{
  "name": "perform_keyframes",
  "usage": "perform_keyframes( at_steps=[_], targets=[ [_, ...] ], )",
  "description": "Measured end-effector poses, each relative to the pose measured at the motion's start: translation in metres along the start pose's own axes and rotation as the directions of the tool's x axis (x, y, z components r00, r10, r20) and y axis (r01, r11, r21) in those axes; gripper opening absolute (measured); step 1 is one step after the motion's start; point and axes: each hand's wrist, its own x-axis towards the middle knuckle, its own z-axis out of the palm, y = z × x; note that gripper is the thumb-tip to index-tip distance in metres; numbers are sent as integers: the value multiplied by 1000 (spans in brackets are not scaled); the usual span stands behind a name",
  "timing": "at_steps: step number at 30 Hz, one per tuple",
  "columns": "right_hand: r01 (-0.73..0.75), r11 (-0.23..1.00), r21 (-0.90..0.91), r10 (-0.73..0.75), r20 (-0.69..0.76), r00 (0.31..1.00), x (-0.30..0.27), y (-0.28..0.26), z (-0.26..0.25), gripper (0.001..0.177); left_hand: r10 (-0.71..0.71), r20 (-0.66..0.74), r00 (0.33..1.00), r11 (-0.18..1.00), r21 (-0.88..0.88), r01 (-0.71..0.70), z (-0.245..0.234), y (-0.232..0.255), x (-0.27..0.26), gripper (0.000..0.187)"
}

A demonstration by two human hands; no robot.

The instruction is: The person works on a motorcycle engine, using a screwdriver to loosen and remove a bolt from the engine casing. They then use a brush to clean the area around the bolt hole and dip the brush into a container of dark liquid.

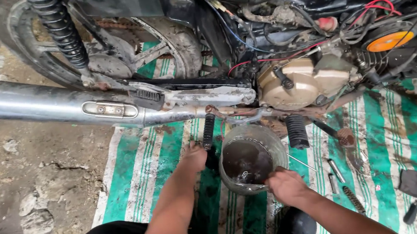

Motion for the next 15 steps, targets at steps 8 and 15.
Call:
perform_keyframes(
  at_steps=[8,15],
  targets=[
    [-2,999,51,10,-153,988,4,17,39,24,90,82,992,952,-301,-62,-255,-31,-140,28],
    [-28,999,33,30,-50,998,6,10,29,22,58,-241,969,956,-267,-123,-423,-51,-222,37]
  ],
)
